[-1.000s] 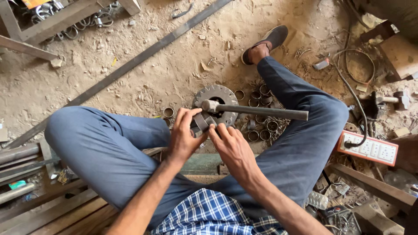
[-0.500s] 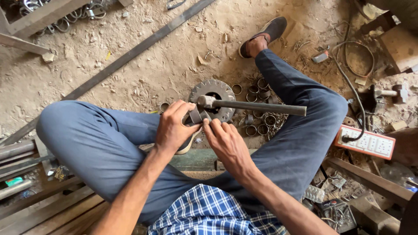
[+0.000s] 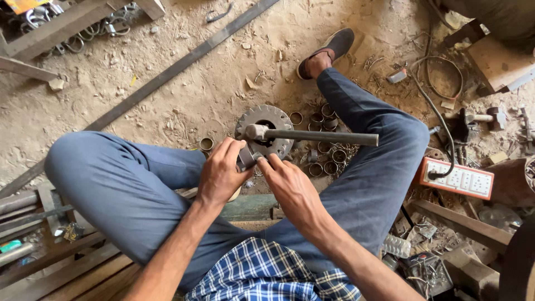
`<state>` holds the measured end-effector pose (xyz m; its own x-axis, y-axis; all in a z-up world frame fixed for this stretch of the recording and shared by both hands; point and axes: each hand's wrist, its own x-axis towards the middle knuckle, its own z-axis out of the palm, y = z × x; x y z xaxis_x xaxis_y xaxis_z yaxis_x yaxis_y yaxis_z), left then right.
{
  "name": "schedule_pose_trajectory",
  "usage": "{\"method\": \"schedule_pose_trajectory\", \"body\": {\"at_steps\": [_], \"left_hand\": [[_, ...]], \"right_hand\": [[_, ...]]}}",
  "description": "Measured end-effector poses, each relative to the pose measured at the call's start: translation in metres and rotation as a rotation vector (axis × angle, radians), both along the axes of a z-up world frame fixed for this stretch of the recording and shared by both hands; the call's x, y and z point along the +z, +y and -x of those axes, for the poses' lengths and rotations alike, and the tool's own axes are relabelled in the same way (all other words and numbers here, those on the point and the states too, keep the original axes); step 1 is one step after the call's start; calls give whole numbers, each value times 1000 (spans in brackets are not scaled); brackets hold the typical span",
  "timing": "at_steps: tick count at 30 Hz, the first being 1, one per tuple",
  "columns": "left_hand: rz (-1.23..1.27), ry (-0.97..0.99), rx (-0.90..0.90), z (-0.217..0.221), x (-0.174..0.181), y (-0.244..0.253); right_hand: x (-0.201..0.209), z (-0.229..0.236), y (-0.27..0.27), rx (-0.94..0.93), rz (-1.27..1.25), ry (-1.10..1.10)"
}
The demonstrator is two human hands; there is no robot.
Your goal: The person sits on the floor and uses a hammer to fit small metal rings onto a gear-like metal component. They repeatedly position the rings and strike them into place while seated.
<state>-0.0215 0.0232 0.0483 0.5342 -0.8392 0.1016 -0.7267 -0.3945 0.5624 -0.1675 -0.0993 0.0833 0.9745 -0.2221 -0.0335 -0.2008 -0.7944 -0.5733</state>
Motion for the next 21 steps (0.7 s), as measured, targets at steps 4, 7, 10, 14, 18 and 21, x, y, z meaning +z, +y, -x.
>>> {"method": "schedule_pose_trajectory", "body": {"at_steps": [4,7,10,14,18,21], "left_hand": [[71,67,-5,-2,3,5],[85,109,-17,-8,1,6],[64,131,-32,-9,0,5],[86,151,-29,-18,3,3],[55,160,-15,-12,3,1],[42,-8,20,-4,1,-3]], "right_hand": [[-5,4,-2,37,70,25],[-15,8,-2,59,140,-26],[-25,12,3,54,198,-26],[-37,8,7,29,249,-96],[-37,10,10,1,217,-101],[-28,2,10,-14,130,-85]]}}
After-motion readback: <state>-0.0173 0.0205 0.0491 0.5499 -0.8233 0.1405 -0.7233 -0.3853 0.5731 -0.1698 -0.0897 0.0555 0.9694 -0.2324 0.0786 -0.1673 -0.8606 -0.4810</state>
